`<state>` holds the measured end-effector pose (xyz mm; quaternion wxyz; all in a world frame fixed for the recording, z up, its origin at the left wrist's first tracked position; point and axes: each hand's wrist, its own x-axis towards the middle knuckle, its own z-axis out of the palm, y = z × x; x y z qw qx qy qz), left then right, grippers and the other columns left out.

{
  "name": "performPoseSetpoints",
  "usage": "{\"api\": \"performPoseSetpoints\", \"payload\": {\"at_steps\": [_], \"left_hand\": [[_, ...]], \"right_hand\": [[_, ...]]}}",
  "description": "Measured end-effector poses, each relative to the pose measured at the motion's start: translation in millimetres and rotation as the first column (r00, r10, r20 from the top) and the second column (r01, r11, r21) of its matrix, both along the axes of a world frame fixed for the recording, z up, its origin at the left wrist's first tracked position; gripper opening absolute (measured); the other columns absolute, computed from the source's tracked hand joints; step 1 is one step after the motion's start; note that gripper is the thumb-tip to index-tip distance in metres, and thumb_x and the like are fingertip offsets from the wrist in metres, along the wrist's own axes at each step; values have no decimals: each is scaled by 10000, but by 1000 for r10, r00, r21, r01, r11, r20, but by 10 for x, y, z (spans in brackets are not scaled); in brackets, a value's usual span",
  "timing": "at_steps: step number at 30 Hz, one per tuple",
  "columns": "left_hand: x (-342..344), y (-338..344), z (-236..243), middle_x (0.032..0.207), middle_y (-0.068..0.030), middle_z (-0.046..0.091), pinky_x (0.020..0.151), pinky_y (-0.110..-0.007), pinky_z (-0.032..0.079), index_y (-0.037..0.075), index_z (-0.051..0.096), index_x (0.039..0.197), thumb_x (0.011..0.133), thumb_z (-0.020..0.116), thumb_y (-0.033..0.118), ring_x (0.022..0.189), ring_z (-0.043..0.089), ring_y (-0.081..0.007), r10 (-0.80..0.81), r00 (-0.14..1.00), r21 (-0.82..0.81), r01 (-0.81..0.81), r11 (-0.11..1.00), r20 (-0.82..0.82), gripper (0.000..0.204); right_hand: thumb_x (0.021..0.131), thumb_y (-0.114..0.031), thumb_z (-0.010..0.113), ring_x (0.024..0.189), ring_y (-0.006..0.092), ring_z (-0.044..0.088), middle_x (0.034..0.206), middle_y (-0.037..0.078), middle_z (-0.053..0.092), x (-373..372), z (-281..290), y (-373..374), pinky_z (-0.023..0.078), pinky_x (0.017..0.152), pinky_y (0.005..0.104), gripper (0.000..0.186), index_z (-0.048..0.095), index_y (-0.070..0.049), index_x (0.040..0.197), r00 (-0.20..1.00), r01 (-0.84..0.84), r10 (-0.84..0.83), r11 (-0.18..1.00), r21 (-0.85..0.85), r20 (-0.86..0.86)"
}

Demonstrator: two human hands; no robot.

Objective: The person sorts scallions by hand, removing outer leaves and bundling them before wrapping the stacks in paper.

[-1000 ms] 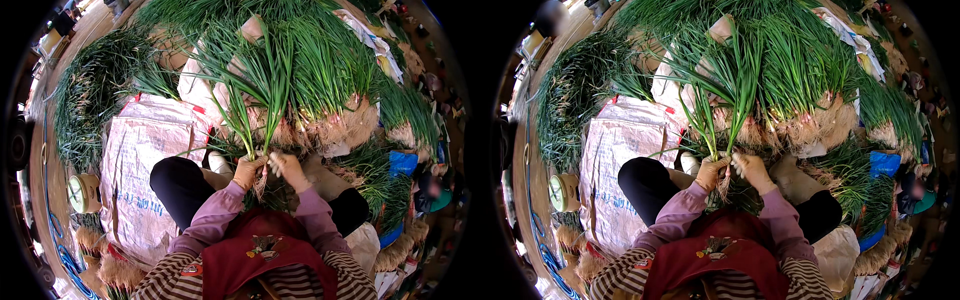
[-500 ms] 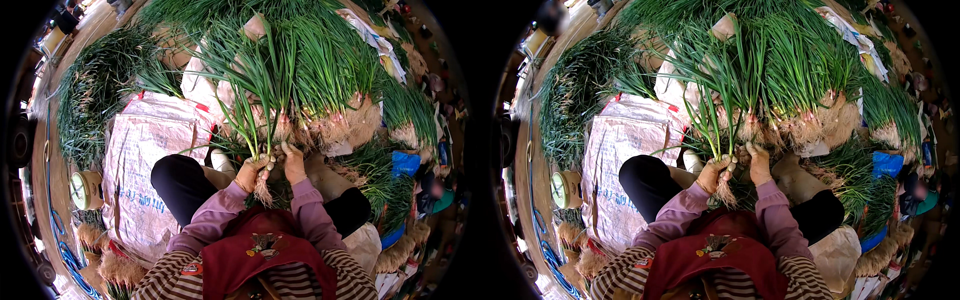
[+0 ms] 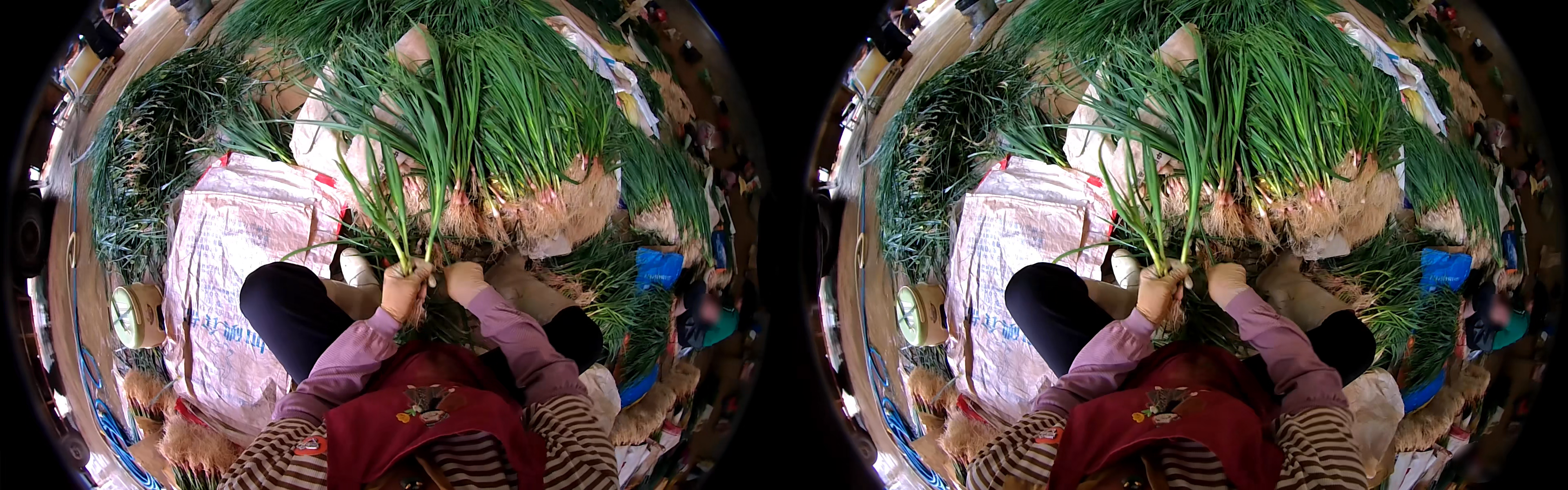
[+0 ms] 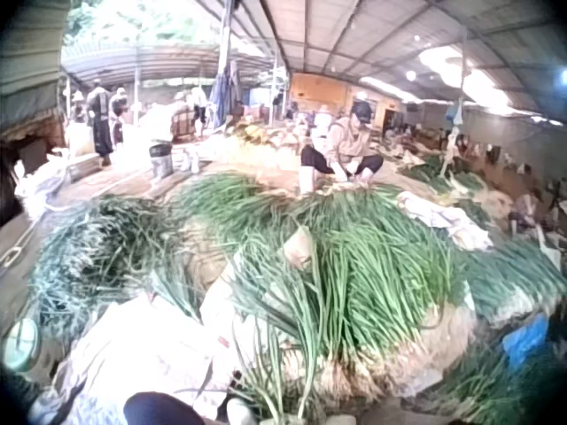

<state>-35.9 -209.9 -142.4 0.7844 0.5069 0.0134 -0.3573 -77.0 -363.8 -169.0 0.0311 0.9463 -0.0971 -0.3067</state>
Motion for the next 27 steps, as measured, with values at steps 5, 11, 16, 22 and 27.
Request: {"api": "performPoseSetpoints", "payload": {"at_steps": [5,11,16,22,27], "left_hand": [[282,17,198,594,-24,570,368,-192,317,27,614,863,882,593,148,392,425,-67,59,965,-135,-96,986,-255,125],[357,77,83,515,29,479,356,-192,250,38,642,1027,871,613,219,373,366,-57,-161,962,-47,154,987,-219,240],[346,35,68,842,-97,672,358,-169,267,-6,573,1131,891,562,117,383,362,-35,-61,983,-55,53,997,-176,270],[227,-72,64,666,-52,635,318,-182,294,4,638,848,863,613,140,367,440,-57,-188,965,-35,185,982,-181,139],[162,-98,141,646,-57,621,316,-183,311,25,605,796,872,599,123,380,477,-83,82,995,-33,-83,996,-48,125]], "right_hand": [[843,-275,581,608,222,612,736,97,656,318,369,-534,484,648,346,293,655,8,826,953,69,-205,864,498,223],[830,-236,609,620,176,562,738,128,635,1263,623,-849,456,633,321,313,635,36,985,431,440,-802,587,679,414],[860,-178,597,457,143,529,651,80,614,1038,490,-867,405,412,252,247,623,46,963,438,345,-864,417,841,249],[853,-181,584,611,254,568,739,126,593,281,562,-45,435,548,347,154,619,-36,888,709,84,-575,644,761,408],[831,-208,577,692,364,572,729,172,570,303,224,157,453,623,431,205,555,-15,766,540,192,-678,677,711,499]]}}
